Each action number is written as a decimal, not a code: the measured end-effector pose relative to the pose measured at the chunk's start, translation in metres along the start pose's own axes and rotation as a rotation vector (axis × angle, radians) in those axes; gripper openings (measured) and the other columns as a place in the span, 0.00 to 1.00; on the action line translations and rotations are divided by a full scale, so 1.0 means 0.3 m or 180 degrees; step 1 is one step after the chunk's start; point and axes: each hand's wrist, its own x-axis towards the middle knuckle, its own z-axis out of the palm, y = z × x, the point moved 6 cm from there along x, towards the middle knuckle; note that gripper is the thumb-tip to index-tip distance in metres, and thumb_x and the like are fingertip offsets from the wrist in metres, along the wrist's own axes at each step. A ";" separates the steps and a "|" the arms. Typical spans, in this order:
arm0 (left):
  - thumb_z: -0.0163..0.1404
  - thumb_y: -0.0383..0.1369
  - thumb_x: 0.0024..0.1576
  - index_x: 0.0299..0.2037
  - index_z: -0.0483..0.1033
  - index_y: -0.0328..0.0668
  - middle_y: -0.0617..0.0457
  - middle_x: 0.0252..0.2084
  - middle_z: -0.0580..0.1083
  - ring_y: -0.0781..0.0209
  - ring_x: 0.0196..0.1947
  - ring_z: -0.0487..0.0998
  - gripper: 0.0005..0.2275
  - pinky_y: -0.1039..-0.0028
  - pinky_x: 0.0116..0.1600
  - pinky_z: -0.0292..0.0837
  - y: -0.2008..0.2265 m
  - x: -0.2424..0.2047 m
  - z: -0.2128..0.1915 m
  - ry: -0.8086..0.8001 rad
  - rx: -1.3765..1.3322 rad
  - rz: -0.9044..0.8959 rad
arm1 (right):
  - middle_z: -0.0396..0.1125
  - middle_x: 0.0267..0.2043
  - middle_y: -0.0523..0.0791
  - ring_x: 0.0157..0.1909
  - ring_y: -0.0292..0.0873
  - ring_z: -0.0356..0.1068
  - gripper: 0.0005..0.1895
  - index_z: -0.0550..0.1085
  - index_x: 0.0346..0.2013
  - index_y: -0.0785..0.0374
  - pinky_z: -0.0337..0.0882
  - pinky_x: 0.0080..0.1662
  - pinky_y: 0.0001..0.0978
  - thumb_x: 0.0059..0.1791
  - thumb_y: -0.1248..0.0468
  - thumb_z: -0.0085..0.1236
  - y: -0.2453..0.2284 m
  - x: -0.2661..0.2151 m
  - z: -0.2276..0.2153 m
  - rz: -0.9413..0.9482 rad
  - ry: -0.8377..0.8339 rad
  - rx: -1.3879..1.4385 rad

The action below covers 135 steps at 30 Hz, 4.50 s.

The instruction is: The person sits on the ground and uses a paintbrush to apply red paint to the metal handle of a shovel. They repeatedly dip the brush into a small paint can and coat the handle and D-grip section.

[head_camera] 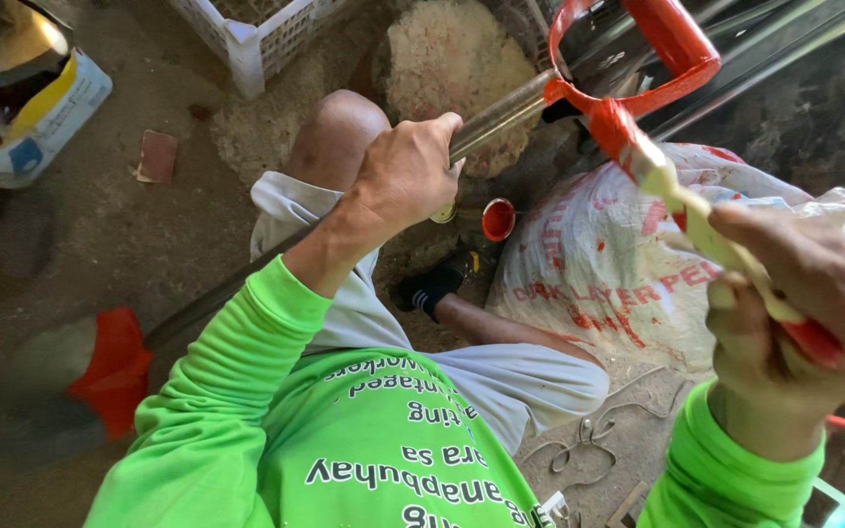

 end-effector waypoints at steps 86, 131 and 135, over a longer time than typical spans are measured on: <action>0.58 0.38 0.55 0.40 0.74 0.41 0.40 0.33 0.79 0.37 0.39 0.80 0.11 0.51 0.46 0.73 0.040 -0.058 0.038 -0.0641 -0.0139 0.0203 | 0.73 0.36 0.49 0.39 0.44 0.78 0.07 0.80 0.52 0.68 0.76 0.43 0.30 0.61 0.68 0.61 -0.192 0.198 0.081 -0.0490 -0.0863 -0.0786; 0.55 0.35 0.53 0.43 0.78 0.45 0.40 0.34 0.79 0.38 0.40 0.80 0.10 0.51 0.45 0.72 0.029 -0.066 0.008 -0.0567 -0.0275 0.0068 | 0.75 0.40 0.55 0.43 0.50 0.79 0.11 0.78 0.51 0.74 0.79 0.50 0.34 0.61 0.65 0.59 -0.182 -0.066 -0.058 -0.0215 -0.0159 -0.0614; 0.55 0.35 0.53 0.41 0.78 0.44 0.41 0.34 0.79 0.38 0.41 0.80 0.09 0.52 0.45 0.72 0.030 -0.073 0.006 -0.0590 -0.0213 0.0039 | 0.74 0.39 0.56 0.42 0.52 0.79 0.14 0.78 0.49 0.74 0.81 0.50 0.40 0.62 0.62 0.58 -0.170 -0.092 -0.032 -0.0362 0.0124 -0.0376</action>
